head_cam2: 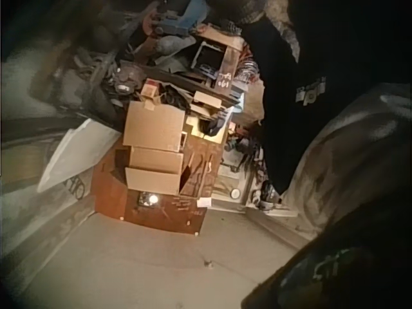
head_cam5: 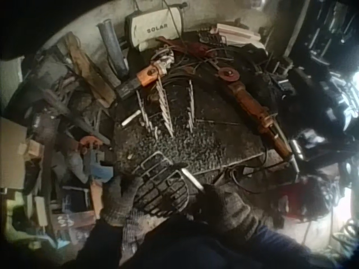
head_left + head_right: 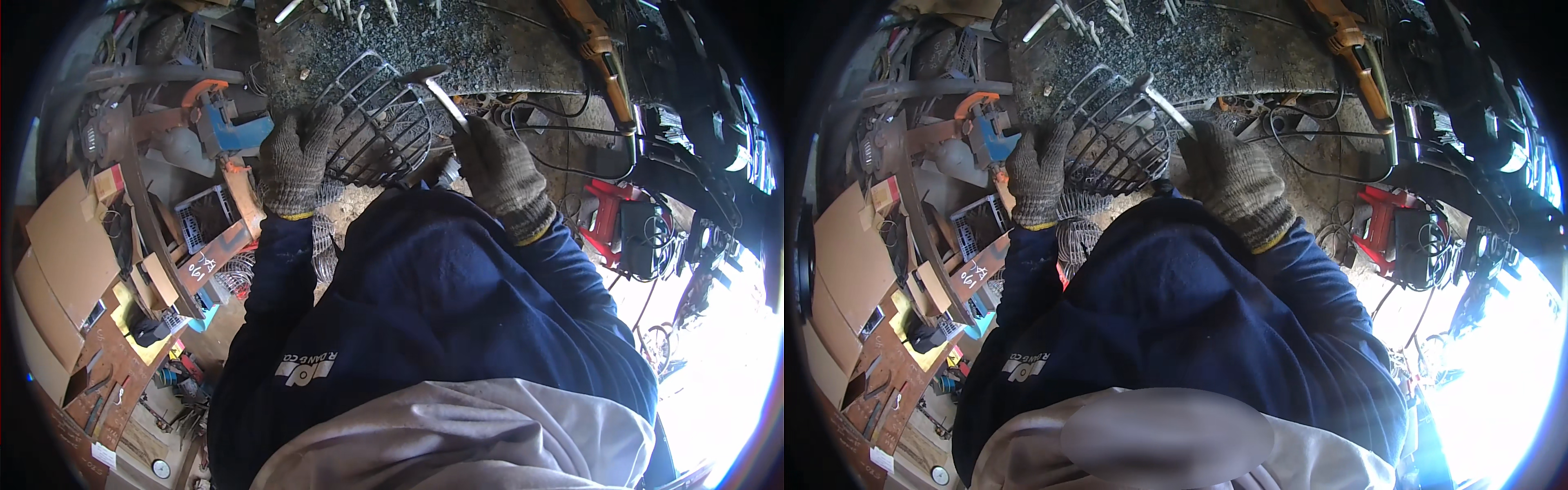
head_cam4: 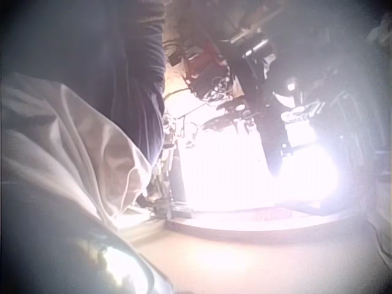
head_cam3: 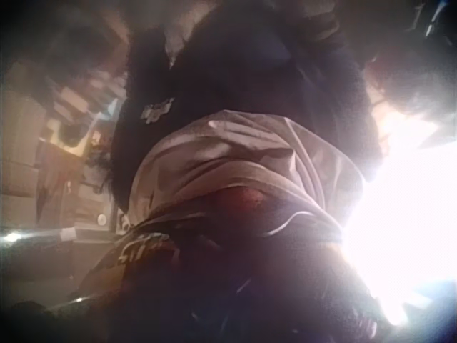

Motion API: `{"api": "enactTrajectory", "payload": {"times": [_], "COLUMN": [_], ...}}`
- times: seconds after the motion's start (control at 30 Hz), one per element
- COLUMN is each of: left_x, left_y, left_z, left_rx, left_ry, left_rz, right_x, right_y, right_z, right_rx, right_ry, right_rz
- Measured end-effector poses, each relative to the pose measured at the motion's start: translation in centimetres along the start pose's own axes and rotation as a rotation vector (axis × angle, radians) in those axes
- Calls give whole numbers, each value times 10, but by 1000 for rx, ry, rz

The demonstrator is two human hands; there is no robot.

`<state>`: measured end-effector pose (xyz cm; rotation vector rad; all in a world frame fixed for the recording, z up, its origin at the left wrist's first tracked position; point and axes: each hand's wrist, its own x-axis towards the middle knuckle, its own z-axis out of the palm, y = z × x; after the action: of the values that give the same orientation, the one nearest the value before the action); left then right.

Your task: The person cleans the surface of a metal basket cage by tapping it with a chipping hammer and then uses an angle grinder to smooth the metal rods while holding the basket by hand.

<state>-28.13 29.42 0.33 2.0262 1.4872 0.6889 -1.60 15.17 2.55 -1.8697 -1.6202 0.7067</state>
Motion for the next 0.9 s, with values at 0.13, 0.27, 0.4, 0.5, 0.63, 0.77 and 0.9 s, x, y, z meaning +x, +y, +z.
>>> {"api": "enactTrajectory", "payload": {"times": [0.13, 0.27, 0.4, 0.5, 0.63, 0.77, 0.9], "left_x": [-3, -2, -1, -2, 1, -1, 2], "left_y": [-5, -3, -4, -5, -6, -2, -6], "left_z": [2, 1, 0, 3, 3, 1, 0], "left_rx": [19, 8, 50, 41, 14, 4, 12], "left_ry": [12, -4, -19, 9, -4, -16, -25], "left_rz": [4, 4, -4, -10, -4, -11, -14], "right_x": [-3, 5, 3, 1, 6, 4, 5], "right_y": [-3, -9, -25, -5, -13, -3, 5], "right_z": [5, 6, -10, 8, 0, 8, 12], "right_rx": [226, 23, 440, 173, 316, 207, 255], "right_ry": [145, 60, -24, 31, -62, -41, 28], "right_rz": [-11, 49, 340, 203, 324, 249, 150]}}
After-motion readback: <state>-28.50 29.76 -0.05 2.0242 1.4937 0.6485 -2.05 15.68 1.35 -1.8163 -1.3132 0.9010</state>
